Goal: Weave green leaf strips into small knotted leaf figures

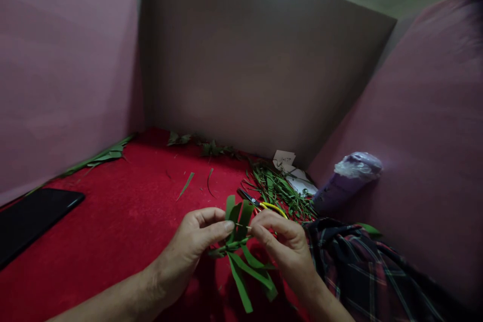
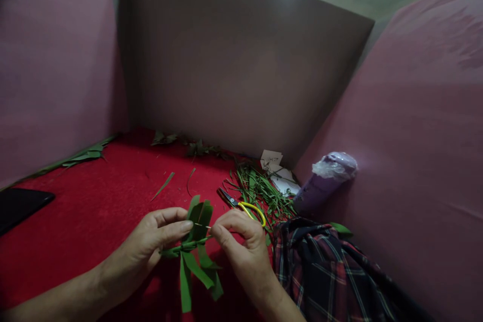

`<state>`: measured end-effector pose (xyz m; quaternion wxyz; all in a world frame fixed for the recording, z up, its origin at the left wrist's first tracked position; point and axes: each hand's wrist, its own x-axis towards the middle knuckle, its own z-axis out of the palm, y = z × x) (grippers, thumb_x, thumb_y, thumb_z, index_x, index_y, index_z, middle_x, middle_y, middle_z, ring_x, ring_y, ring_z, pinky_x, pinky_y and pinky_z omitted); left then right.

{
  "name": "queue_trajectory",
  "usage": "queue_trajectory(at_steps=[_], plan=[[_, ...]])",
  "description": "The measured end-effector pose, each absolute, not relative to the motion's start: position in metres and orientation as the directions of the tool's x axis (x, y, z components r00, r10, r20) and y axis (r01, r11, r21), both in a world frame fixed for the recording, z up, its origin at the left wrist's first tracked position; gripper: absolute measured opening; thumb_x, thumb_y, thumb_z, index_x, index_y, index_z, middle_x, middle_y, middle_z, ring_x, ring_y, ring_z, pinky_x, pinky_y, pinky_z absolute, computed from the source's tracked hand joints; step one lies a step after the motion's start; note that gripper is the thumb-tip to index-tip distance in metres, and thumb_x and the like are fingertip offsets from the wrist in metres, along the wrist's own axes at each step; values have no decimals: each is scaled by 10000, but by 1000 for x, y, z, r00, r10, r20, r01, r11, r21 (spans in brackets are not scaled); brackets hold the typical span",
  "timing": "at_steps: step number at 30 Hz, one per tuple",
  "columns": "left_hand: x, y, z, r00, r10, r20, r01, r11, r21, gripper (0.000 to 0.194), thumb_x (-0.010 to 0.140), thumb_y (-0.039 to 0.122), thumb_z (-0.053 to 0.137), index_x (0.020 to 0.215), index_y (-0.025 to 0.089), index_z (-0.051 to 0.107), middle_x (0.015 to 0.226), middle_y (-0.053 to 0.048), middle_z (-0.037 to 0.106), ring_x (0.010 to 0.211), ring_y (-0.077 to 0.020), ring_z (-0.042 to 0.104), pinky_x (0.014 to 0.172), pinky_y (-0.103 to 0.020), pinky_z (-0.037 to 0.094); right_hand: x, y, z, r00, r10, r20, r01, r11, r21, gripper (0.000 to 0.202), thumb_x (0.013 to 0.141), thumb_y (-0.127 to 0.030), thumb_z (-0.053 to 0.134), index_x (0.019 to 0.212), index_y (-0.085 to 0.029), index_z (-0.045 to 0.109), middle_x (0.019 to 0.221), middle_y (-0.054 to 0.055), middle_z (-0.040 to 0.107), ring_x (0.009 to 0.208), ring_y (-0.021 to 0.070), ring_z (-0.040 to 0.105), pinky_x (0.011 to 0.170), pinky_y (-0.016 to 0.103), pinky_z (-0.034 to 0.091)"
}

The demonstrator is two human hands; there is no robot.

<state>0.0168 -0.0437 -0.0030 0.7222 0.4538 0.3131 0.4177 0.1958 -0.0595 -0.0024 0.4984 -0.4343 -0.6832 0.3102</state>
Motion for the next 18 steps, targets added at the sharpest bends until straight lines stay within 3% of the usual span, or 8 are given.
queue_trajectory(at_steps=[10, 18], plan=[[20, -41, -3, 356, 930, -90, -268, 194, 944, 153, 672, 287, 689, 689, 140, 649, 658, -21, 660, 632, -125, 545, 634, -246, 405, 196, -59, -6, -117, 870, 479, 348, 487, -801, 186, 815, -219, 579, 636, -192, 622, 656, 16, 604, 657, 161, 538, 678, 304, 395], [21, -37, -10, 279, 958, -63, -234, 131, 963, 143, 713, 281, 647, 685, 142, 629, 651, -13, 640, 596, -110, 529, 600, -229, 398, 197, -58, -7, -122, 853, 507, 384, 511, -769, 181, 817, -212, 570, 645, -189, 624, 672, 21, 630, 664, 162, 565, 683, 301, 407]])
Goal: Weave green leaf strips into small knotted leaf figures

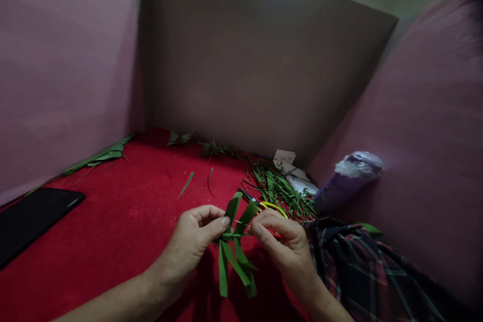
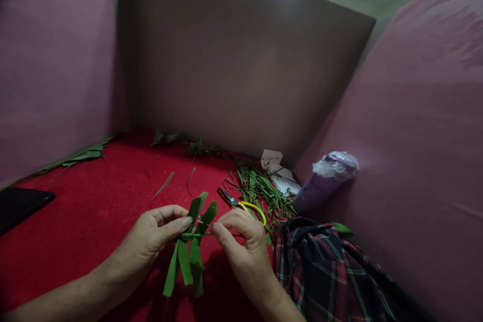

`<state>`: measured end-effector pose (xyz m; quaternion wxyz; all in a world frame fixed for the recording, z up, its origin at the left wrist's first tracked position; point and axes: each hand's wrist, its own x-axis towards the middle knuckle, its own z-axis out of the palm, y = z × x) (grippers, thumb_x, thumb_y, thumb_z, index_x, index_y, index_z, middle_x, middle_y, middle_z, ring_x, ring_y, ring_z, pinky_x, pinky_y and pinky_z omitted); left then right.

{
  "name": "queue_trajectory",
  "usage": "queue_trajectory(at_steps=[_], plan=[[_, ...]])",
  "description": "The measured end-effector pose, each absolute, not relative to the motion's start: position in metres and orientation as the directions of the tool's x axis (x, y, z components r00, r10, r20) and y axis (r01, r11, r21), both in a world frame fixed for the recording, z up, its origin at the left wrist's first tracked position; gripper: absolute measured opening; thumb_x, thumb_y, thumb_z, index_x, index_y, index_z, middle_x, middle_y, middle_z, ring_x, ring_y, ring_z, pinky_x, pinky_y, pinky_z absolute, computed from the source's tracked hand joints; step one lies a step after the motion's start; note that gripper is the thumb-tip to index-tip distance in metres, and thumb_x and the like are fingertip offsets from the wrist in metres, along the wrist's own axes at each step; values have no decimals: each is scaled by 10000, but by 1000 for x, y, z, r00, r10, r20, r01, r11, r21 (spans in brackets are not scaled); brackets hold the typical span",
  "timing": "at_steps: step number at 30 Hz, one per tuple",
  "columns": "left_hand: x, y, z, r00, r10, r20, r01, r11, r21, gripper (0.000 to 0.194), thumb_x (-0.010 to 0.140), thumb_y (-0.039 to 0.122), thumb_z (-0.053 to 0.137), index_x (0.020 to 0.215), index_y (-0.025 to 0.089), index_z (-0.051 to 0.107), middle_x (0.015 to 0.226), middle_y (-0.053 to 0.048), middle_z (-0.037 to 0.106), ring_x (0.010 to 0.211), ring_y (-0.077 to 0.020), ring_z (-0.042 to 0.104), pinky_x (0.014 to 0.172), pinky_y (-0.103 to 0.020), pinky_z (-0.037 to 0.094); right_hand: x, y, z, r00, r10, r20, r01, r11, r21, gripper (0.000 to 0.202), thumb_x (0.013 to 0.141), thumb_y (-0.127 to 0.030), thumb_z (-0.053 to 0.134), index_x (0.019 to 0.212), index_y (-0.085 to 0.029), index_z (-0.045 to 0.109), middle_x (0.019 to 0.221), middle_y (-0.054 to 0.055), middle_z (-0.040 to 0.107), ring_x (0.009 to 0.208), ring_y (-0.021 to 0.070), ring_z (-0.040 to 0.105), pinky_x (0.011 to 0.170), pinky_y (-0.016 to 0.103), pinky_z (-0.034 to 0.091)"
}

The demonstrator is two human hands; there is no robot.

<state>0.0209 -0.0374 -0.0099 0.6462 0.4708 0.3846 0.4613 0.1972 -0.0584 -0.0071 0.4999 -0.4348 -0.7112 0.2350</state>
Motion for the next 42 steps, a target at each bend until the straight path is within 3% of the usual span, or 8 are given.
queue_trajectory(at_steps=[23, 27, 30, 35, 39, 42], plan=[[21, -34, -14, 188, 978, -92, -272, 141, 952, 140, 674, 275, 673, 639, 149, 620, 562, 17, 596, 504, -90, 507, 532, -203, 401, 206, -56, -4, -72, 818, 571, 376, 552, -744, 214, 804, -165, 531, 593, -181, 565, 640, 18, 584, 643, 162, 549, 635, 306, 421], [21, -34, -13, 165, 981, -107, -252, 147, 956, 140, 675, 276, 670, 652, 142, 635, 603, -10, 628, 541, -104, 525, 537, -204, 404, 203, -66, -4, -49, 704, 709, 532, 619, -578, 135, 794, -137, 552, 687, -189, 616, 777, 42, 589, 734, 176, 556, 684, 337, 416], [22, -34, -13, 160, 981, -108, -245, 145, 959, 142, 665, 275, 677, 652, 139, 640, 610, -17, 634, 562, -114, 538, 551, -209, 412, 196, -76, 0, -136, 562, 816, 644, 676, -358, 139, 760, -82, 573, 778, -191, 658, 666, 23, 562, 645, 161, 529, 635, 340, 397], [22, -35, -13, 149, 978, -145, -294, 184, 938, 147, 657, 276, 686, 661, 141, 630, 595, 0, 619, 498, -94, 520, 506, -203, 404, 189, -89, 10, -274, 338, 901, 647, 758, -88, 169, 714, -47, 602, 833, -163, 637, 573, 14, 602, 528, 140, 530, 563, 318, 410], [24, -35, -14, 158, 969, -191, -354, 236, 905, 157, 657, 269, 693, 654, 139, 604, 556, 18, 597, 457, -76, 499, 469, -190, 387, 187, -92, 7, -443, 284, 850, 601, 798, 47, 141, 735, -136, 627, 864, -183, 597, 549, -4, 643, 478, 126, 555, 504, 278, 396], [24, -36, -14, 184, 960, -210, -387, 267, 883, 160, 651, 260, 699, 648, 139, 594, 530, 27, 581, 442, -73, 493, 453, -188, 382, 182, -89, -1, -459, 360, 812, 634, 774, 15, 113, 736, -122, 617, 834, -172, 598, 529, -5, 631, 421, 104, 517, 458, 260, 345]])
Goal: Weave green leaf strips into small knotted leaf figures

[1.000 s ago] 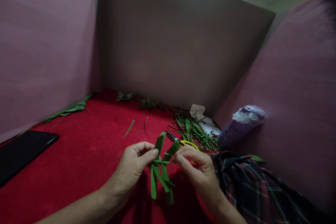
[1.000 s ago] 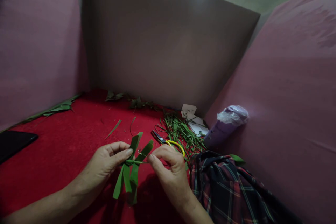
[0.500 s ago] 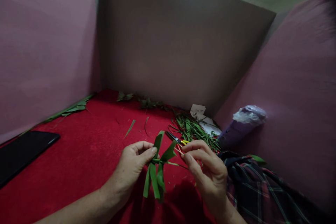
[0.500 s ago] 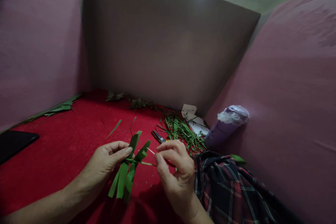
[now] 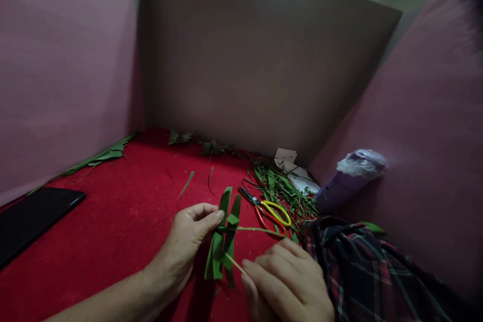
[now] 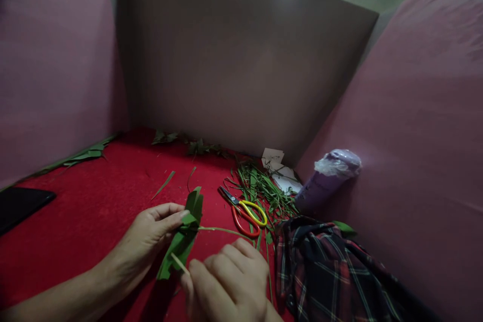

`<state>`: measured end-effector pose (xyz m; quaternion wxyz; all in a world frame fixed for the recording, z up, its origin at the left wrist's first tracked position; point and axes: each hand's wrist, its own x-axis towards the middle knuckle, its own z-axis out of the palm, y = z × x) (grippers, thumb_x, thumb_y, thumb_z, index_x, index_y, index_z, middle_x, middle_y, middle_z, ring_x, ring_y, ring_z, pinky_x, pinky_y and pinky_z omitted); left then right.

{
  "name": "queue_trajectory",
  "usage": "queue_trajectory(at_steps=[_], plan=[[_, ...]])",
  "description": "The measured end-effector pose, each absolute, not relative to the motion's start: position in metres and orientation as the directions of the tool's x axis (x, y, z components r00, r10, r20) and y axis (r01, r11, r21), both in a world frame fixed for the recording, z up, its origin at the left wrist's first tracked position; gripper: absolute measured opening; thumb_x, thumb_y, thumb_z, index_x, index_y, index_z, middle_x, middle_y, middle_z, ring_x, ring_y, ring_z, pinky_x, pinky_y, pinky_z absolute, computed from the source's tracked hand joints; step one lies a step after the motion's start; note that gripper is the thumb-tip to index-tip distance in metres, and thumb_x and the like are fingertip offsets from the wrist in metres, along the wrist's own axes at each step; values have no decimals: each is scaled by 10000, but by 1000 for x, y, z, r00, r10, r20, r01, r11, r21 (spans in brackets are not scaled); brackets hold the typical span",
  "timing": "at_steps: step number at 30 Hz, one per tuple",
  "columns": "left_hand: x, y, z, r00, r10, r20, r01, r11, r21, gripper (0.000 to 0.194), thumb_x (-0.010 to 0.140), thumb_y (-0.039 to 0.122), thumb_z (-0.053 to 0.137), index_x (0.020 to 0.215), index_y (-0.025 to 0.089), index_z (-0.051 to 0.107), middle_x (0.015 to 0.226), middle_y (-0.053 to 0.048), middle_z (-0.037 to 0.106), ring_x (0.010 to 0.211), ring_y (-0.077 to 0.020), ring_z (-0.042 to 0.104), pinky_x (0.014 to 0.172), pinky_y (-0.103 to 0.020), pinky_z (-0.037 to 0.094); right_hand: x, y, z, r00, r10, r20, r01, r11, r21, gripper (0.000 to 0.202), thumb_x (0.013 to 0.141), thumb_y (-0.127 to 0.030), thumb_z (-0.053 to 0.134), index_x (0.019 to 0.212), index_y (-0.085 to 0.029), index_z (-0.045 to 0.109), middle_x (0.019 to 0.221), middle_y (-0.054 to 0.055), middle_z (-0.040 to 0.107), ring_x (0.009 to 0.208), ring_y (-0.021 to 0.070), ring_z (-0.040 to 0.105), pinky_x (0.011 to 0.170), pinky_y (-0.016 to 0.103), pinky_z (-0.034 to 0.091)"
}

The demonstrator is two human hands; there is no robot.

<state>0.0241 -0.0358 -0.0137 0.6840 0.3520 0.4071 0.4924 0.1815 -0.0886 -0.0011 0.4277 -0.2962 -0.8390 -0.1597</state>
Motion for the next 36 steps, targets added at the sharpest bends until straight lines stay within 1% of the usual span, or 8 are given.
queue_trajectory(at_steps=[2, 3, 5, 7, 13, 20, 27, 36], plan=[[24, -37, -14, 220, 951, -217, -385, 289, 876, 159, 649, 258, 698, 641, 138, 594, 540, 16, 594, 457, -85, 513, 475, -204, 405, 177, -85, -8, -367, 499, 785, 695, 708, -125, 89, 761, -99, 566, 770, -175, 611, 526, 2, 606, 432, 109, 507, 469, 264, 333], [24, -38, -14, 242, 946, -216, -375, 297, 878, 158, 650, 258, 696, 637, 137, 595, 553, 6, 606, 473, -93, 527, 492, -214, 418, 176, -83, -10, -332, 544, 770, 708, 683, -178, 105, 772, -96, 547, 748, -174, 613, 530, 4, 598, 447, 113, 511, 482, 265, 335], [24, -39, -15, 273, 940, -203, -345, 293, 892, 152, 663, 258, 687, 640, 134, 603, 591, -12, 631, 519, -107, 553, 533, -226, 432, 174, -81, -15, -282, 600, 749, 715, 652, -253, 122, 784, -102, 531, 725, -172, 612, 550, 12, 591, 488, 125, 525, 517, 269, 345], [23, -39, -16, 287, 939, -191, -314, 280, 907, 148, 673, 261, 681, 646, 132, 613, 607, -17, 637, 545, -112, 560, 545, -228, 431, 174, -80, -17, -249, 610, 752, 716, 639, -281, 114, 782, -108, 538, 712, -167, 606, 557, 13, 586, 503, 130, 527, 539, 270, 345], [23, -38, -17, 317, 933, -174, -280, 267, 922, 156, 679, 271, 675, 663, 129, 612, 622, -23, 640, 554, -128, 567, 571, -261, 446, 176, -79, -16, -216, 647, 732, 751, 589, -298, 181, 803, -140, 532, 628, -162, 577, 509, -1, 546, 456, 112, 479, 507, 258, 301], [24, -38, -16, 310, 932, -187, -258, 271, 927, 171, 655, 283, 689, 660, 126, 622, 624, -33, 639, 560, -139, 569, 558, -262, 443, 176, -78, -16, -217, 653, 725, 748, 588, -307, 171, 803, -141, 536, 642, -167, 588, 521, -2, 561, 467, 112, 486, 517, 254, 309], [23, -37, -16, 317, 930, -185, -244, 269, 932, 185, 652, 296, 692, 666, 126, 623, 618, -40, 646, 543, -139, 574, 552, -265, 441, 176, -79, -13, -215, 653, 726, 745, 591, -311, 184, 804, -145, 530, 630, -165, 585, 500, -11, 530, 450, 107, 455, 506, 254, 306], [23, -39, -13, 330, 929, -166, -249, 255, 934, 152, 684, 274, 659, 696, 125, 634, 651, -41, 654, 572, -140, 581, 562, -264, 449, 177, -78, -15, -208, 660, 722, 739, 590, -326, 175, 802, -135, 522, 639, -163, 580, 518, 0, 550, 466, 109, 468, 509, 253, 320]])
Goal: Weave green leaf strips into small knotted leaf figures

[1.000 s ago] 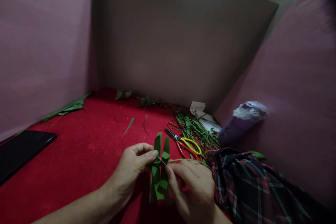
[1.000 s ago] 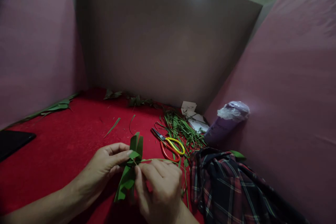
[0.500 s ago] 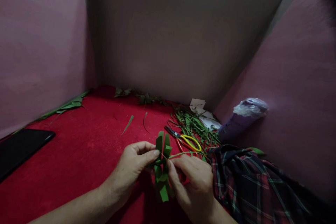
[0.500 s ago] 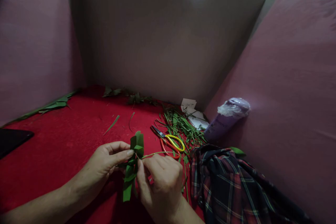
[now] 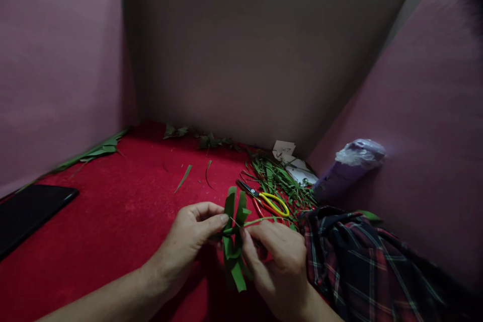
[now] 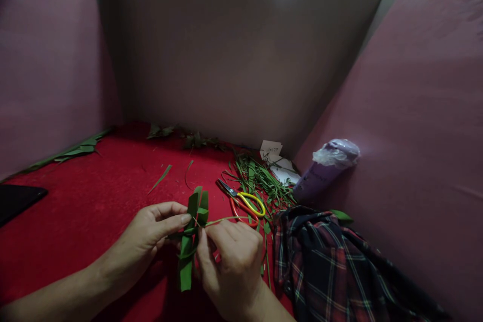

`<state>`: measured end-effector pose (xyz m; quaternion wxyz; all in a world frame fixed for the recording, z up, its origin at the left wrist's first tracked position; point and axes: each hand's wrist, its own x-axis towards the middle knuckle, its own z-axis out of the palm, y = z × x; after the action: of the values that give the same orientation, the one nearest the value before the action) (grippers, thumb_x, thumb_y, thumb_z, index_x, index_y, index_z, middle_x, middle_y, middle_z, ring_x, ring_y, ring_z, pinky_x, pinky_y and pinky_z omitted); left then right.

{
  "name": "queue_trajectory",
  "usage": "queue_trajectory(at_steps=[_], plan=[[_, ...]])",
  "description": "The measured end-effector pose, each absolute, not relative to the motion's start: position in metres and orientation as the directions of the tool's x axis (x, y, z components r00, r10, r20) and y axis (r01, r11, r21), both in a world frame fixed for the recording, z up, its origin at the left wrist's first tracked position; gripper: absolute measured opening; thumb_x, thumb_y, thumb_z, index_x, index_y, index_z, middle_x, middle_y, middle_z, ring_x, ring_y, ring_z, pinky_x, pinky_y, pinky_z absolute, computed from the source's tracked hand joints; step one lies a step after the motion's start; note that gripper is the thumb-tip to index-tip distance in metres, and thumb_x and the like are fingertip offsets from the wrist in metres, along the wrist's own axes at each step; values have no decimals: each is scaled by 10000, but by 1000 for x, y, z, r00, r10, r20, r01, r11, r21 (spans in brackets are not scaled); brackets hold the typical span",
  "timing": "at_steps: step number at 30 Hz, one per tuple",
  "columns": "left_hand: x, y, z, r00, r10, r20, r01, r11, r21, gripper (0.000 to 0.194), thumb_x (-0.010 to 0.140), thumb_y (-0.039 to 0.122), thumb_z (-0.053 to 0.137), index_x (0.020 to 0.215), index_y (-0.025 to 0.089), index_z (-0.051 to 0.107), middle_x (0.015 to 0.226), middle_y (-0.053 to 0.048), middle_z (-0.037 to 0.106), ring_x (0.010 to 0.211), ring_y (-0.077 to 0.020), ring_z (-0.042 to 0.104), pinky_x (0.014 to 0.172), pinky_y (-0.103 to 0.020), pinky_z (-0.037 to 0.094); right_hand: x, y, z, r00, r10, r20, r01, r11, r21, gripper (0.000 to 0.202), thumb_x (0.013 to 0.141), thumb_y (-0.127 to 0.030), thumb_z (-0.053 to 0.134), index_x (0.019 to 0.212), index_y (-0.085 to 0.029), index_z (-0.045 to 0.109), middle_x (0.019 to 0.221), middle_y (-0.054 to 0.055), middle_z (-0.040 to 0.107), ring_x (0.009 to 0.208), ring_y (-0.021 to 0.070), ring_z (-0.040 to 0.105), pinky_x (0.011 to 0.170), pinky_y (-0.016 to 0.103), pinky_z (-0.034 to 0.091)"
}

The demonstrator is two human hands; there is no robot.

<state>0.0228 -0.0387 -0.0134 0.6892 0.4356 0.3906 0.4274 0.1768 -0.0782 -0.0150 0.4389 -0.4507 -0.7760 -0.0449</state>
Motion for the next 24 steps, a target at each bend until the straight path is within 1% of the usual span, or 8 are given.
queue_trajectory(at_steps=[7, 12, 19, 24], plan=[[23, -39, -13, 300, 935, -189, -225, 262, 938, 155, 667, 279, 674, 675, 130, 632, 634, -48, 658, 544, -136, 576, 537, -254, 445, 176, -78, -15, -200, 668, 717, 735, 586, -341, 199, 805, -134, 499, 621, -171, 564, 515, -6, 549, 459, 104, 463, 511, 250, 333], [23, -39, -14, 292, 940, -177, -222, 246, 944, 160, 676, 284, 667, 687, 128, 639, 669, -62, 670, 566, -143, 585, 541, -252, 442, 177, -78, -16, -206, 664, 719, 732, 592, -337, 190, 795, -126, 518, 611, -167, 549, 508, -11, 534, 459, 102, 458, 518, 250, 318], [25, -39, -13, 277, 944, -181, -224, 246, 943, 150, 664, 273, 678, 667, 131, 628, 624, -41, 658, 539, -131, 567, 535, -247, 430, 179, -79, -18, -204, 680, 705, 727, 587, -356, 180, 795, -122, 521, 623, -165, 552, 529, -7, 553, 475, 106, 472, 530, 258, 311], [25, -40, -11, 274, 947, -170, -218, 233, 948, 152, 650, 268, 687, 664, 130, 625, 608, -33, 653, 528, -125, 557, 531, -242, 422, 178, -80, -17, -216, 667, 713, 731, 595, -335, 184, 795, -121, 520, 618, -165, 546, 517, -11, 536, 465, 103, 459, 526, 258, 307]])
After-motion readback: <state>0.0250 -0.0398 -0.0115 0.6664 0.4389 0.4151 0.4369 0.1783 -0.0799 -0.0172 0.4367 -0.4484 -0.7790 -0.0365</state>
